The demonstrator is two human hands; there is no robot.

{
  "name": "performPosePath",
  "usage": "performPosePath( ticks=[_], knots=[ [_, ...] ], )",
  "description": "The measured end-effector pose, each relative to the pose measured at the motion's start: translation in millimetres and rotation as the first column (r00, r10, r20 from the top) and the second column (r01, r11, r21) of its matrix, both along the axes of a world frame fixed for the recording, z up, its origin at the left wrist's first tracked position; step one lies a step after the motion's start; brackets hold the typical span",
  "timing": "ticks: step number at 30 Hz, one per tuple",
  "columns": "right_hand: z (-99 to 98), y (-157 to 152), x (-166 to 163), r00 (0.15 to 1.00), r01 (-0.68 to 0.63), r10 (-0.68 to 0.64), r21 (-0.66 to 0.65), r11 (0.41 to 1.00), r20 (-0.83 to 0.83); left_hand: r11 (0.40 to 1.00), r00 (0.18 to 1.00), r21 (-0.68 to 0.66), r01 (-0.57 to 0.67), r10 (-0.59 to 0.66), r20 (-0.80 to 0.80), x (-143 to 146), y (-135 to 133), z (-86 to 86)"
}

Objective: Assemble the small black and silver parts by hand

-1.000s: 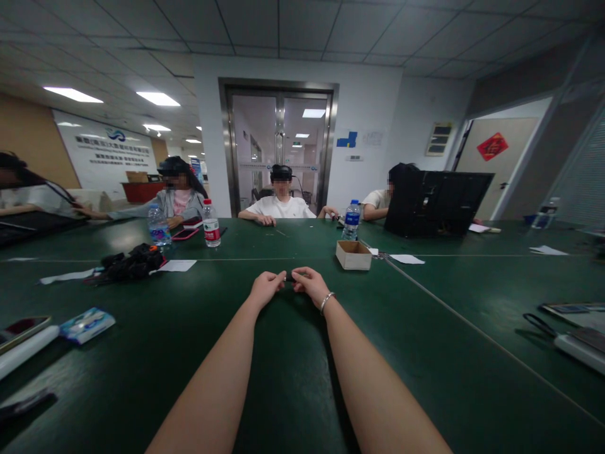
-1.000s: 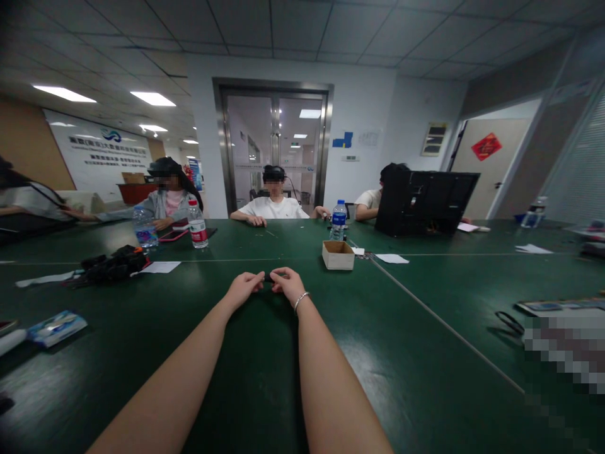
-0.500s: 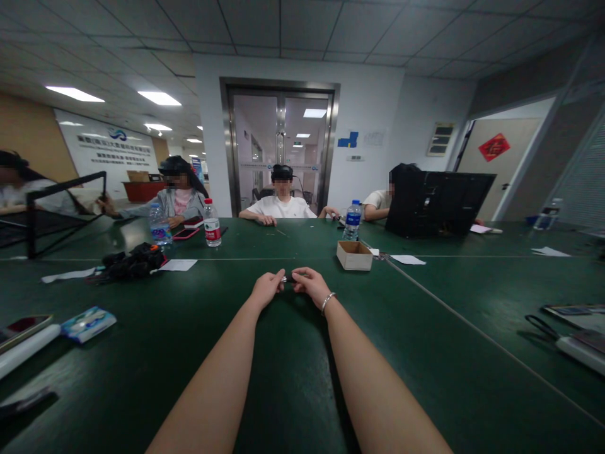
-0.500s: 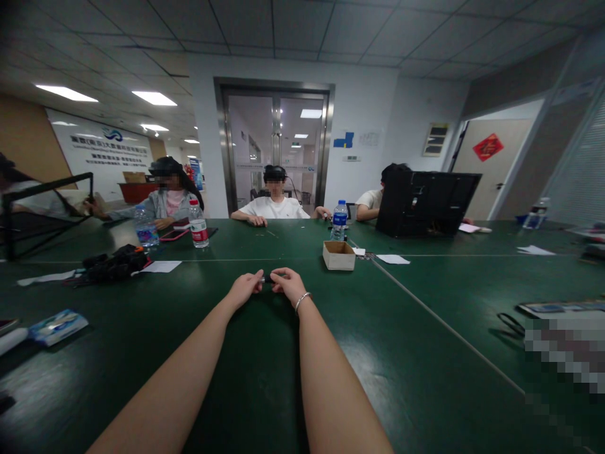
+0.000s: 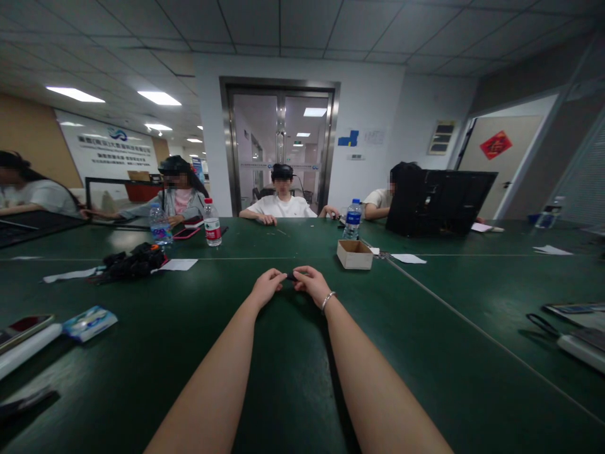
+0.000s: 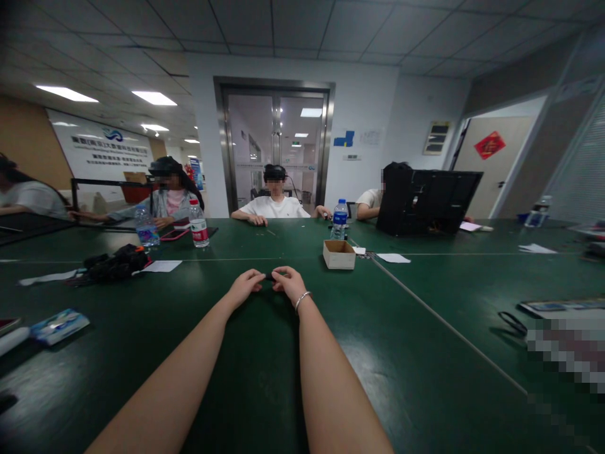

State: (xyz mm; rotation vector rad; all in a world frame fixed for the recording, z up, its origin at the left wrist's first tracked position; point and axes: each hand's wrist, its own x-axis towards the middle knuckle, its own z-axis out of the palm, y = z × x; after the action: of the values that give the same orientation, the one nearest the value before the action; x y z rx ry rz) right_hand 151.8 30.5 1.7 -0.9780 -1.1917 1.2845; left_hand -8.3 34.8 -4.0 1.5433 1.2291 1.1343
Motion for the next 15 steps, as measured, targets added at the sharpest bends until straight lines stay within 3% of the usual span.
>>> performPosePath(
  ticks=[15],
  knots=[
    [-1.8,1.5,0.1,1.0,-0.006,0.006,0.007,1.0,0.007,1.0,0.999,-0.025,0.001,0.0,0.046,1.4,-3.0,3.0]
  ],
)
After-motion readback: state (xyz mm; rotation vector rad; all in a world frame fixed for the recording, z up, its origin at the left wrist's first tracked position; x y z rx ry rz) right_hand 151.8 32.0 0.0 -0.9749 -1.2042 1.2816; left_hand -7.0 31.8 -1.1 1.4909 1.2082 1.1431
